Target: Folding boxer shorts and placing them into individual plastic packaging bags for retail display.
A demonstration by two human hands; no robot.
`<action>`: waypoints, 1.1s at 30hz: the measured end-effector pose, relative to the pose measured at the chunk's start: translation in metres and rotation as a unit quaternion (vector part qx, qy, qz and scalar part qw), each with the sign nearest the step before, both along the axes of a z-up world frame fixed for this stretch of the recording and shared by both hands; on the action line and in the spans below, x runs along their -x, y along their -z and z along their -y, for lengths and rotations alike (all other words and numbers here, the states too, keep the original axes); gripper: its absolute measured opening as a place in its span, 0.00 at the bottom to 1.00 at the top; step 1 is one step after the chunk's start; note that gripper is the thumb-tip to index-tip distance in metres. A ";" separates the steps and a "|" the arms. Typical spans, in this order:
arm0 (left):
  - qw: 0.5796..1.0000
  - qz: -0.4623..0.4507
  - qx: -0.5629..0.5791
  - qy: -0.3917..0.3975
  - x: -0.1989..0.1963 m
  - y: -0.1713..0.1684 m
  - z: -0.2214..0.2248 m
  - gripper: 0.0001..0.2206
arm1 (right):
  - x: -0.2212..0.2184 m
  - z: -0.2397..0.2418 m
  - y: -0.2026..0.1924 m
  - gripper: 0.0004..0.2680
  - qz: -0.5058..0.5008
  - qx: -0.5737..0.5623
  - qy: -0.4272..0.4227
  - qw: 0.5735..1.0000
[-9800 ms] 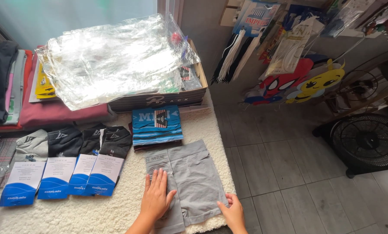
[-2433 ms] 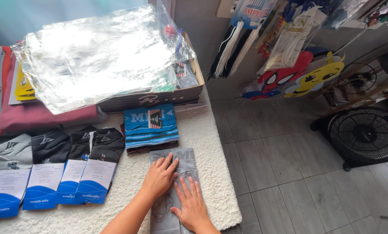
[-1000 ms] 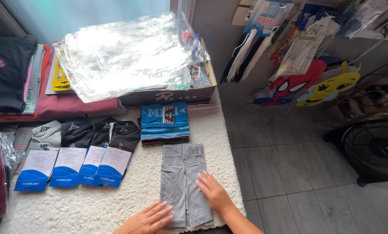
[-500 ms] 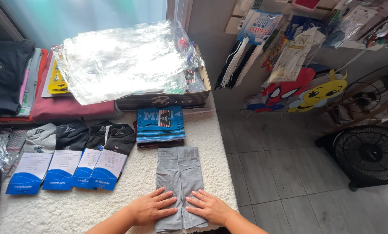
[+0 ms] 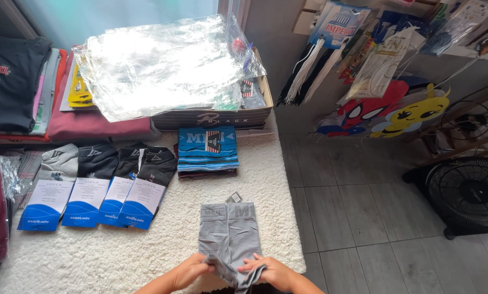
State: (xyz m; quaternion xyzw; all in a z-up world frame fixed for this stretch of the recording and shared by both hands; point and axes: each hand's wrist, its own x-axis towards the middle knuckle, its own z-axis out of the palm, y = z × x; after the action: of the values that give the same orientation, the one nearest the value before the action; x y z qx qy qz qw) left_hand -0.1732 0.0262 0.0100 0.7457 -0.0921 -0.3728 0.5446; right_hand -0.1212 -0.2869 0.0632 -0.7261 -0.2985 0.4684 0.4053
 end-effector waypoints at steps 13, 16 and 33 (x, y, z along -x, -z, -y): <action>0.802 -0.248 0.198 -0.506 -0.077 -0.024 0.015 0.08 | -0.077 -0.060 0.003 0.17 -0.276 -0.076 0.582 0.761; 0.800 -0.245 0.203 -0.509 -0.076 -0.027 0.020 0.12 | -0.077 -0.059 0.024 0.21 -0.223 -0.045 0.562 0.795; 0.833 -0.269 0.159 -0.456 -0.091 -0.014 0.011 0.12 | -0.031 -0.078 0.030 0.29 0.585 0.080 0.223 0.775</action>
State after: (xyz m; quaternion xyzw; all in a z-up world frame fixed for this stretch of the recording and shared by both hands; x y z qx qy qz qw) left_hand -0.0826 0.0152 0.0241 0.4768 0.3506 -0.2479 0.7670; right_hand -0.0907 -0.2087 0.0328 -0.9361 -0.2693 -0.1286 0.1863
